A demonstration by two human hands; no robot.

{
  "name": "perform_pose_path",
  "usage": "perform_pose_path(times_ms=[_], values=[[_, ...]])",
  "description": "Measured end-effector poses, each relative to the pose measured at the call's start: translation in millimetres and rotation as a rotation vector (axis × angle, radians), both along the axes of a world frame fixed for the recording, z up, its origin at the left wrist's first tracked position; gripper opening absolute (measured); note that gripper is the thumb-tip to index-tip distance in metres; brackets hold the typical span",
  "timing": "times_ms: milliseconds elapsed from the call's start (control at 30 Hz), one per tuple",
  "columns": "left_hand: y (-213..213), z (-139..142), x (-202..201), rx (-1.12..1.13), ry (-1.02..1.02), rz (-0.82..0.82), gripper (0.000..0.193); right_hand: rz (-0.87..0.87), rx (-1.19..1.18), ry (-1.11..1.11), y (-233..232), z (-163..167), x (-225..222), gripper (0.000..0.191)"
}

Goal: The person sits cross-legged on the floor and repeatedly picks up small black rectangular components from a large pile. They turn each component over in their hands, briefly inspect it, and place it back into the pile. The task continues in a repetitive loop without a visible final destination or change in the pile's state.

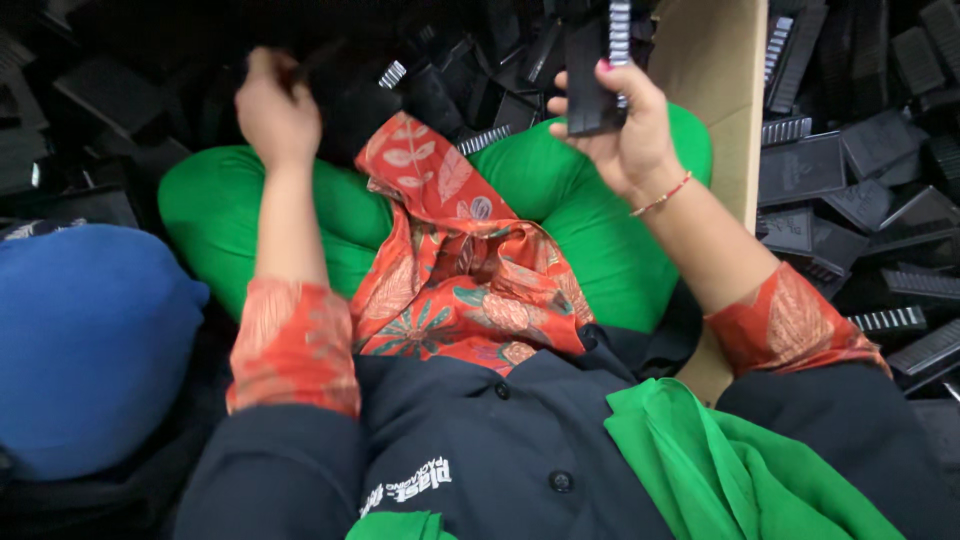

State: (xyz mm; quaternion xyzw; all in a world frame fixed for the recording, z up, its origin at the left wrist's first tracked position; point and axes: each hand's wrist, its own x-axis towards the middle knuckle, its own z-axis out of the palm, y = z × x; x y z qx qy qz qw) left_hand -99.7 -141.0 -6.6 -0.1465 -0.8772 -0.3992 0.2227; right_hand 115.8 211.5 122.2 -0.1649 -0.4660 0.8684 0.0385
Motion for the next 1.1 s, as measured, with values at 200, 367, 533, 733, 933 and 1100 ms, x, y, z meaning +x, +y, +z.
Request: perform_pose_path(times_ms=[200, 367, 533, 733, 933, 1100], values=[[-24, 46, 53, 0.573, 0.11, -0.091, 0.016, 0.031, 0.141, -0.025, -6, 6, 1, 0.032], [-35, 93, 60, 0.151, 0.204, 0.073, 0.025, 0.036, 0.148, -0.006, -4, 5, 7, 0.029], [13, 92, 56, -0.453, 0.349, -0.161, 0.053, -0.037, 0.066, 0.015, 2, 6, 10, 0.031], [143, 31, 22, -0.438, -0.021, -0.458, 0.045, -0.153, -0.048, -0.012, 8, 14, 5, 0.049], [200, -30, -38, -0.671, 0.483, -0.356, 0.05, -0.207, -0.064, -0.03, 16, 18, 4, 0.052], [184, -12, -42, -0.932, 0.149, -0.493, 0.02, -0.254, -0.096, -0.031, 26, 21, 3, 0.052]])
